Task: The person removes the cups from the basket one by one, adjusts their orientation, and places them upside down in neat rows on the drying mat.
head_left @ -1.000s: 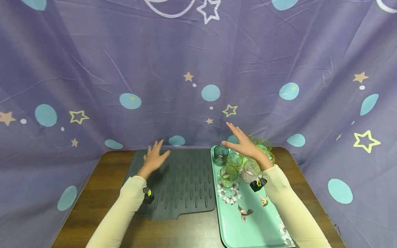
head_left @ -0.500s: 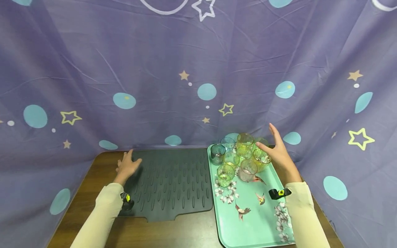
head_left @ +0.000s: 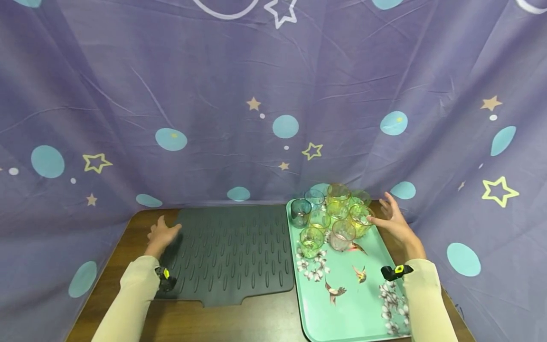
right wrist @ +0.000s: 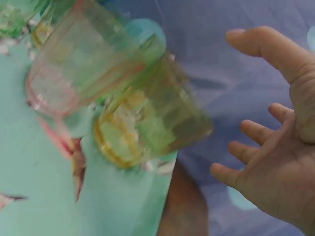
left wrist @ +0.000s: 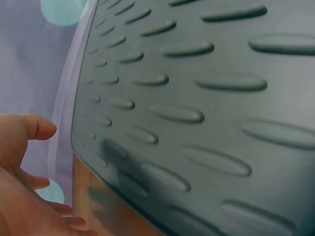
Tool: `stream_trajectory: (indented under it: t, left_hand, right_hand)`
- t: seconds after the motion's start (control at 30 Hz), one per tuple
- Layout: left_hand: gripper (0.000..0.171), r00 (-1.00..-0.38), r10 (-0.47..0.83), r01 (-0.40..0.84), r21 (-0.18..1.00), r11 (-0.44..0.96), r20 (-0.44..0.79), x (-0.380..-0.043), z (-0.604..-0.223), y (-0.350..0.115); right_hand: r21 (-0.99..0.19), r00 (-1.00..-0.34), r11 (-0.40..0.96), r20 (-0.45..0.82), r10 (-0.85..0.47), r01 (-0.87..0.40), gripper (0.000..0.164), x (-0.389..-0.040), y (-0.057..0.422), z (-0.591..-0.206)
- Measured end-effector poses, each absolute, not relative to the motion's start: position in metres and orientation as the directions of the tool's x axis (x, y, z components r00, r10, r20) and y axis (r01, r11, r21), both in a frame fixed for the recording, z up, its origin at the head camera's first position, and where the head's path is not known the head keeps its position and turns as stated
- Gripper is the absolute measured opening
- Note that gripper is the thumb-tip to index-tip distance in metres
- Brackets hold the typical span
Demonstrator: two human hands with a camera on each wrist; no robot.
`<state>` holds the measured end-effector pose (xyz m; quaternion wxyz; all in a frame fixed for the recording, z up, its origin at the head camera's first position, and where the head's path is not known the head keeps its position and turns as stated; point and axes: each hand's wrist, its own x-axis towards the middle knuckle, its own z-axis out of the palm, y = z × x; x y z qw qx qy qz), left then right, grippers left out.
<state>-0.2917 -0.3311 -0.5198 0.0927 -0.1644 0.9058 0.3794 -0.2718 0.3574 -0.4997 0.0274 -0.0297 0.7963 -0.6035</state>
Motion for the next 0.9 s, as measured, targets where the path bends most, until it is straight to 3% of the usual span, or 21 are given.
stream_trajectory:
  t: [0.37, 0.67, 0.9]
  left_hand:
    - [0.093, -0.897, -0.213, -0.433, 0.678, 0.593, -0.387, -0.286, -0.525, -0.354]
    - [0.072, -0.904, -0.107, -0.397, 0.719, 0.571, -0.414, -0.284, -0.526, -0.356]
    - [0.055, -0.895, -0.110, -0.420, 0.736, 0.531, -0.431, -0.283, -0.534, -0.357]
  right_hand:
    - [-0.989, -0.989, 0.143, -0.048, -0.137, 0.028, 0.107, -0.268, 0.367, -0.533]
    - [-0.990, -0.984, 0.136, -0.047, -0.171, 0.024, 0.104, -0.271, 0.365, -0.543]
    - [-0.988, -0.985, 0.154, -0.055, -0.166, 0.029, 0.095, -0.270, 0.365, -0.551]
